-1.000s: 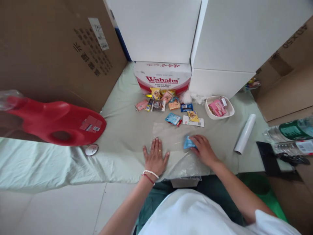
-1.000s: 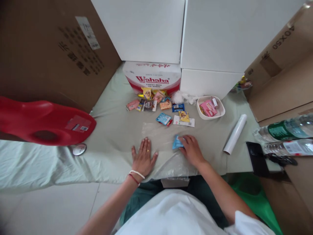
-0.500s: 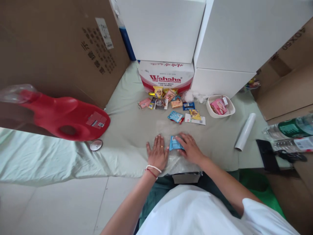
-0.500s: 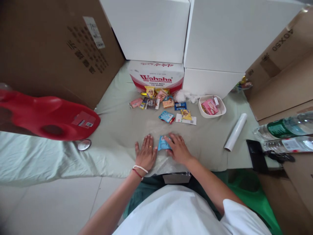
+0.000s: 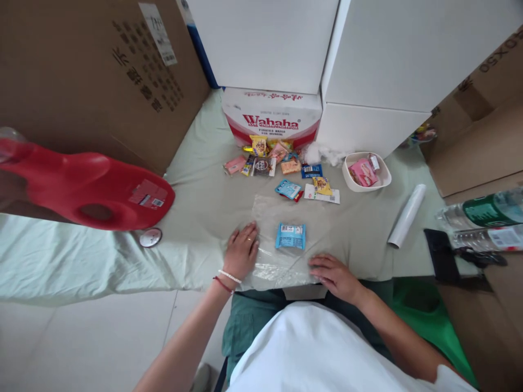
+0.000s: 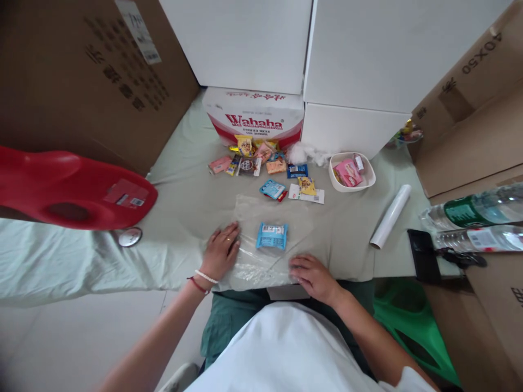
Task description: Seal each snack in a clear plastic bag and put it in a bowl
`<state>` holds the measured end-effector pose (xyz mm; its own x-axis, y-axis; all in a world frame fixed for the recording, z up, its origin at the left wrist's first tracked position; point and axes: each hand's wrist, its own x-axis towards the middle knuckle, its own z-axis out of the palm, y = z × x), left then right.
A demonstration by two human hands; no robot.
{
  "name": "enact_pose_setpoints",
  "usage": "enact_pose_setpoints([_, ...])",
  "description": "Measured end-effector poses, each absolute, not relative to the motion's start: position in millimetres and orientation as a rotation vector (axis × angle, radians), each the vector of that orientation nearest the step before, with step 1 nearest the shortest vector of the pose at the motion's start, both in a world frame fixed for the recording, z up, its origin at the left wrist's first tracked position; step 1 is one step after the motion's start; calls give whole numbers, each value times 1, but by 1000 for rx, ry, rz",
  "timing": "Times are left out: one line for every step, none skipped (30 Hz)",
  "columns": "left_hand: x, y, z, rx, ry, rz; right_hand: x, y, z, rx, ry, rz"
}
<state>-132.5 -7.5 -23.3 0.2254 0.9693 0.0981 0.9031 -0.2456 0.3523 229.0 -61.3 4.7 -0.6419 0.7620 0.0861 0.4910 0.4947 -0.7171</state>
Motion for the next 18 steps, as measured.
enact_pose_setpoints([-133,-7,-22,2273,1779,450,229,-54,10,-1016,-2327,995])
enact_pose_setpoints([-133,-6,-20,2265,1789,472,230,-46,16,-1008,-2309,1041])
enact_pose_setpoints([-133,-5,-19,2259,1795,505,230,-39,23,-1018,-2295,1074])
enact_pose_setpoints([-134,-6,-16,2266,1785,540,230,-32,29,-1039,-2283,1095])
enact_pose_setpoints([-136,-7,-13,2289,1752,566,231,-26,36,-1058,-2272,1109])
enact_pose_setpoints([-138,-9,-10,2330,1689,575,233,-21,43,-1064,-2264,1129])
enact_pose_setpoints([-141,-11,-7,2380,1595,562,235,-16,50,-1050,-2262,1170])
enact_pose_setpoints([-144,-15,-3,2427,1485,527,238,-10,56,-1014,-2269,1242])
enact_pose_setpoints([-147,-19,0,2460,1380,481,240,-5,62,-965,-2278,1345])
enact_pose_setpoints([-150,-23,2,2471,1304,441,243,1,67,-923,-2279,1457])
enact_pose_setpoints([-152,-27,4,2461,1269,418,243,8,70,-913,-2269,1540])
enact_pose_setpoints([-154,-31,5,2437,1272,412,242,15,73,-949,-2256,1559])
enact_pose_setpoints([-155,-33,6,2402,1310,421,238,22,75,-1019,-2250,1497])
enact_pose_setpoints([-155,-35,6,2359,1372,443,231,29,75,-1108,-2252,1364])
enact_pose_setpoints([-154,-35,5,2311,1443,474,220,35,75,-1193,-2266,1192])
enact_pose_setpoints([-152,-35,4,2265,1517,505,208,40,73,-1260,-2295,1016])
enact_pose_setpoints([-148,-34,3,2225,1587,531,194,44,72,-1308,-2340,870])
enact_pose_setpoints([-144,-33,2,2195,1649,550,179,47,70,-1344,-2398,769])
